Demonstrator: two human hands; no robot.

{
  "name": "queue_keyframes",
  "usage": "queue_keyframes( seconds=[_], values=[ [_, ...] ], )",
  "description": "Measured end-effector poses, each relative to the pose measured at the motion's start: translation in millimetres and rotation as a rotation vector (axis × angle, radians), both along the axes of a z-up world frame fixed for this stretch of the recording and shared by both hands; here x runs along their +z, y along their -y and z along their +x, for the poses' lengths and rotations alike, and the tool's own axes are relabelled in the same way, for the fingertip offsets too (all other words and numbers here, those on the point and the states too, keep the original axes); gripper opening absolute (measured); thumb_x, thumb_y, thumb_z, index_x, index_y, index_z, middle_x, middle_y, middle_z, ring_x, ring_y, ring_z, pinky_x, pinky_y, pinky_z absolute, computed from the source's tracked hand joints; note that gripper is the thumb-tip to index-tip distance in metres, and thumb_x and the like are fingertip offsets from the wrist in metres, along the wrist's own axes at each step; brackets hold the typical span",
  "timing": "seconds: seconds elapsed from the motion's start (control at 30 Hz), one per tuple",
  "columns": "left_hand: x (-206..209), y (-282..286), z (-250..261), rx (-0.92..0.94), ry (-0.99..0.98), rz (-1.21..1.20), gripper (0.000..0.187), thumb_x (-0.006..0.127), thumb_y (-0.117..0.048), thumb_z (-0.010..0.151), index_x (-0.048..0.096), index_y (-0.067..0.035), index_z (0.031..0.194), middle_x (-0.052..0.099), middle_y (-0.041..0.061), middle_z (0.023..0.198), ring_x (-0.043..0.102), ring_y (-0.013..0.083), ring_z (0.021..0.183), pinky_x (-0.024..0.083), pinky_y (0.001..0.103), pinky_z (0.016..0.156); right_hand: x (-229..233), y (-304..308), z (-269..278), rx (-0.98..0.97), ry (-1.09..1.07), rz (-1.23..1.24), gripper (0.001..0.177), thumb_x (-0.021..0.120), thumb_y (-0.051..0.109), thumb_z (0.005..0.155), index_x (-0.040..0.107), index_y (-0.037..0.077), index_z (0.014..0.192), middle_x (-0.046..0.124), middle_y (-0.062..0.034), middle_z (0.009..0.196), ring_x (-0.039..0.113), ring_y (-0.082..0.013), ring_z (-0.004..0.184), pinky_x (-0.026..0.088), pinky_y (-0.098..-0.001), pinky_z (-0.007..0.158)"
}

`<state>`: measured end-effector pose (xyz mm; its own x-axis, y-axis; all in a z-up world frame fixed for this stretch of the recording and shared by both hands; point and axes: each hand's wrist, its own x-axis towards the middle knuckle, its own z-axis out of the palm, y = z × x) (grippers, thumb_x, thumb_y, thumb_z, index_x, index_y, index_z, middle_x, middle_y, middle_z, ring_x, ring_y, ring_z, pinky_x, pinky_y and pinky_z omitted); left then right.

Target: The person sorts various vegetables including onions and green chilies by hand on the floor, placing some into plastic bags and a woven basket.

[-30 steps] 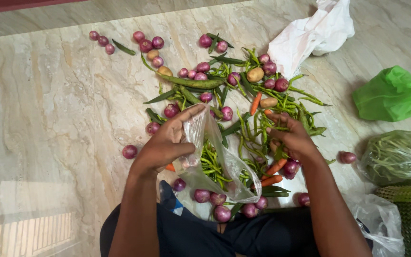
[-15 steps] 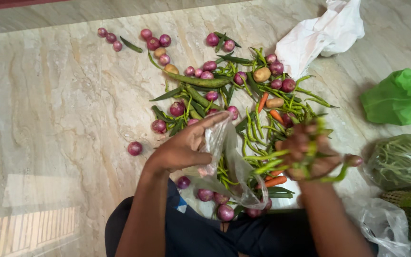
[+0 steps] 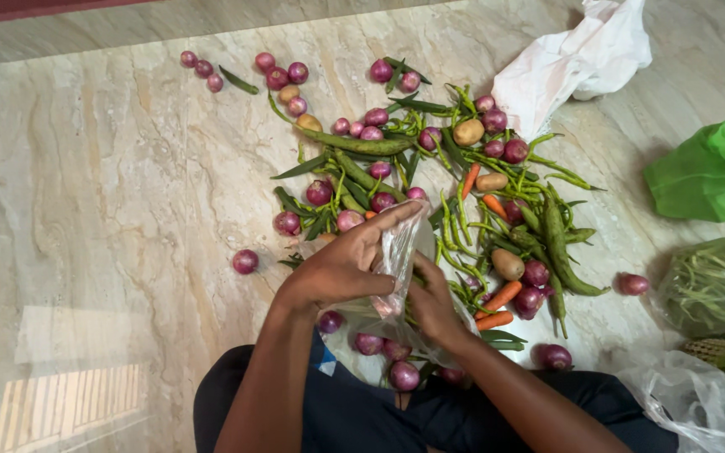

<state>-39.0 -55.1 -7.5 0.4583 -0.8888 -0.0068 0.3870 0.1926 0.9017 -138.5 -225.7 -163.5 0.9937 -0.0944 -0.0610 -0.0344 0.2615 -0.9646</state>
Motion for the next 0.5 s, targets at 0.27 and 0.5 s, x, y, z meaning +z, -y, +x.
queue_keyframes(
  seconds=[0.27,0.5],
  values=[
    [0,-10,12,0.106,0.126,0.007,0.099,0.057,0.019,0.07,0.03,-0.002,0.163,0.041,0.009,0.162,0.045,0.0152,0.141,0.04,0.027,0.113,91,26,24,0.343,0.265,-0.814,0.074,0.084,0.011,0.076,0.051,-0.002,0.141,0.05,-0.0205,0.146,0.049,-0.0334,0.135,0.041,-0.0443,0.109],
    [-3,-22,21,0.225,0.058,0.004,0.093,0.055,0.018,0.071,0.032,0.0,0.16,0.045,0.007,0.158,0.049,0.0149,0.133,0.044,0.028,0.101,92,102,17,0.014,-0.071,-0.397,0.027,0.064,0.02,0.106,0.069,-0.003,0.094,0.067,-0.0161,0.085,0.064,-0.0209,0.075,0.053,-0.035,0.068]
  ],
)
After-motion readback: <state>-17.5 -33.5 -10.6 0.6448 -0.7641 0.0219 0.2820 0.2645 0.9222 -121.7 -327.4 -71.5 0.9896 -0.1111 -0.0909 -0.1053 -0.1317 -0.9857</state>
